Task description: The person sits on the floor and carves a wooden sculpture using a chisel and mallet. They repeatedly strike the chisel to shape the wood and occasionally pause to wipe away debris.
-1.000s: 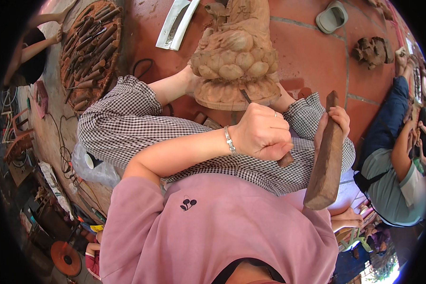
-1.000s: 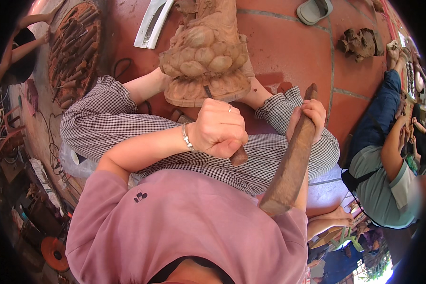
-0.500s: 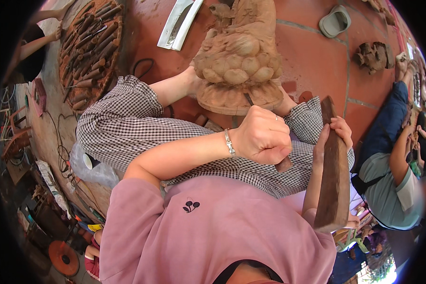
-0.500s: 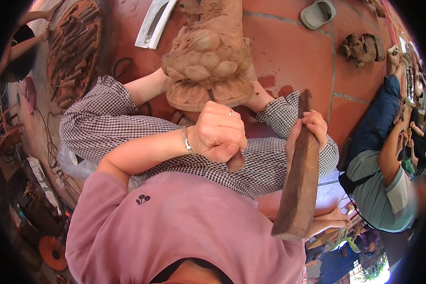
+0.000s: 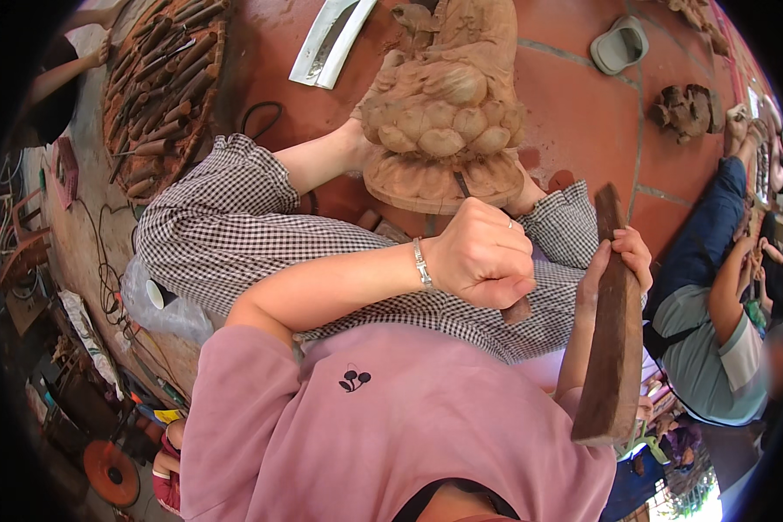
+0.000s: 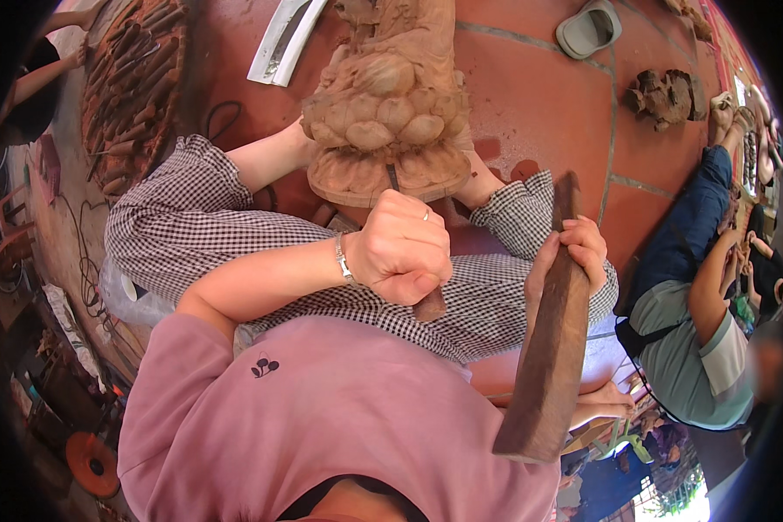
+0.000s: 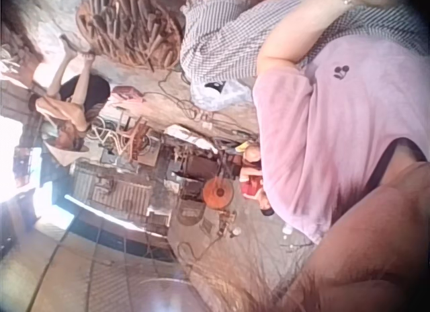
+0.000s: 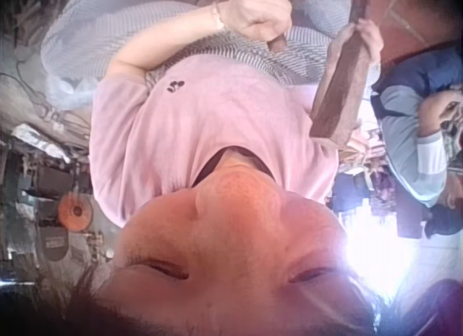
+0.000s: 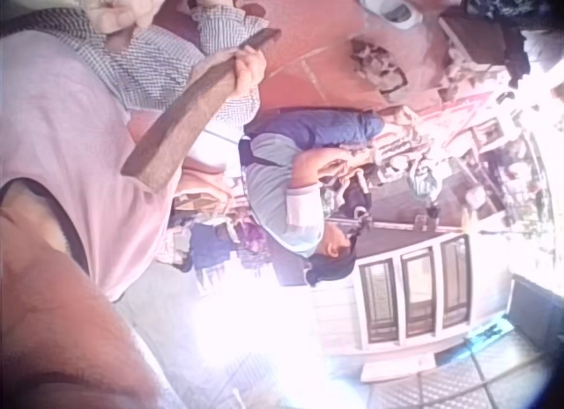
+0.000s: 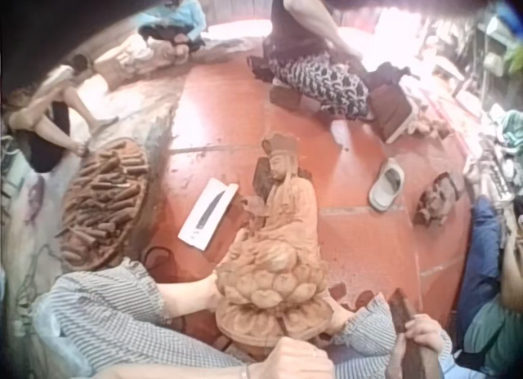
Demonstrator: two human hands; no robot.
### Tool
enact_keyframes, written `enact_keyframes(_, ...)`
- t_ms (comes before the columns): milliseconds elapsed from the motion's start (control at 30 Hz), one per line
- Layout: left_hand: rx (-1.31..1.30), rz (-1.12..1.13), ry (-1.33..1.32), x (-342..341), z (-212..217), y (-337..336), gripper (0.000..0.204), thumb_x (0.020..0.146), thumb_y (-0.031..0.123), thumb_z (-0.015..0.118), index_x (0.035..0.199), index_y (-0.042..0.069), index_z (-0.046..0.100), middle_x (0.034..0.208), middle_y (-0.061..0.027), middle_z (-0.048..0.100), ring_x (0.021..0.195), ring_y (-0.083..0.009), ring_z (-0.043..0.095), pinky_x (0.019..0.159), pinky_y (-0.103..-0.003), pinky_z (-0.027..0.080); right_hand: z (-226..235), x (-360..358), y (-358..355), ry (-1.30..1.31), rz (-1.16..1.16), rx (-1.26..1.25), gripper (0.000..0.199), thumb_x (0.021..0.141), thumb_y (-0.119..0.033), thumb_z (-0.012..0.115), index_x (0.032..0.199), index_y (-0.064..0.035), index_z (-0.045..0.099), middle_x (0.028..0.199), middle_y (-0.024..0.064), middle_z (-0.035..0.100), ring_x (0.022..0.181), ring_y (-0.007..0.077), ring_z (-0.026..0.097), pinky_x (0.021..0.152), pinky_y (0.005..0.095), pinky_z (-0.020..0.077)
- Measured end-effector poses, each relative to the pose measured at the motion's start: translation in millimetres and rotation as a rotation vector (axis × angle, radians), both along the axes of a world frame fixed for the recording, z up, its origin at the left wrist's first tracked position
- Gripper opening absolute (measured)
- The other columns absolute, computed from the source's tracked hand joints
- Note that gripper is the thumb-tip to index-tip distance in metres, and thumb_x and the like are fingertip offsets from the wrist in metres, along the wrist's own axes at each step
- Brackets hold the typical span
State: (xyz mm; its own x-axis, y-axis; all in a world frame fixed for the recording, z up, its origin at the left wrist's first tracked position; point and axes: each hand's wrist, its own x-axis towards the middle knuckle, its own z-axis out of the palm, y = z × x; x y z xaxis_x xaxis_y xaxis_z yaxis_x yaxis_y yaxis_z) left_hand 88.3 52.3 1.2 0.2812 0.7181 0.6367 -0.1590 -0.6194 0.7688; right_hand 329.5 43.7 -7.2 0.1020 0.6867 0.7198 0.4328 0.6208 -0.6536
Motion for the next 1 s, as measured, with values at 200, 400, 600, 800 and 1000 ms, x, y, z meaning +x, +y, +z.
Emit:
enact_keyframes(200, 0.002, -0.031, -0.010, -3.7, -3.5, 0.8, 0.036, 0.096, 0.027, 0.054, 0.064, 0.013, 0.059, 0.060, 0.0008, 0.054, 0.049, -0.0189, 0.051, 0.045, -0.033, 0.037, 22.8, 10.3, -4.9, -0.399, -0.122, -0.103, 0.041, 0.077, 0.011, 0.073, 0.108, -0.0062, 0.052, 0.099, 0.0130, 0.063, 0.098, 0.0316, 0.064, 0.095, 0.0471, 0.0509)
enact_keyframes(400, 0.009, -0.040, -0.008, -8.6, -4.1, 4.0, 0.036, 0.096, 0.027, 0.054, 0.064, 0.013, 0.059, 0.061, 0.0008, 0.055, 0.049, -0.0188, 0.052, 0.045, -0.033, 0.037, 43.2, 9.4, -1.5, -0.844, -0.231, -0.143, 0.047, 0.078, 0.017, 0.069, 0.107, -0.0073, 0.042, 0.097, 0.0134, 0.059, 0.095, 0.0290, 0.063, 0.097, 0.0508, 0.0513)
enact_keyframes(600, -0.029, -0.026, -0.043, -7.7, -5.5, -0.2, 0.032, 0.093, 0.024, 0.057, 0.063, 0.012, 0.058, 0.058, -0.0003, 0.053, 0.048, -0.0202, 0.051, 0.045, -0.034, 0.037, 41.3, -1.5, 5.3, -0.554, -0.088, -0.086, 0.038, 0.076, 0.017, 0.071, 0.098, -0.0061, 0.051, 0.095, 0.0124, 0.060, 0.096, 0.0293, 0.063, 0.094, 0.0458, 0.0516)
enact_keyframes(800, -0.074, -0.017, -0.041, -3.7, -11.0, -0.4, 0.027, 0.085, 0.018, 0.063, 0.060, 0.012, 0.054, 0.056, -0.0021, 0.050, 0.047, -0.0231, 0.049, 0.045, -0.036, 0.036, 17.8, -9.0, 3.9, -0.075, 0.042, 0.029, 0.038, 0.072, 0.009, 0.075, 0.105, -0.0038, 0.060, 0.099, 0.0126, 0.065, 0.097, 0.0317, 0.063, 0.093, 0.0462, 0.0505)
enact_keyframes(1000, -0.044, 0.047, -0.082, -4.4, -0.3, 12.6, 0.027, 0.089, 0.020, 0.059, 0.063, 0.013, 0.056, 0.058, -0.0018, 0.052, 0.049, -0.0225, 0.051, 0.045, -0.035, 0.038, 9.0, 11.3, -5.8, -0.439, -0.097, -0.262, 0.040, 0.077, 0.013, 0.077, 0.109, -0.0036, 0.059, 0.107, 0.0109, 0.063, 0.101, 0.0258, 0.063, 0.092, 0.0383, 0.0505)
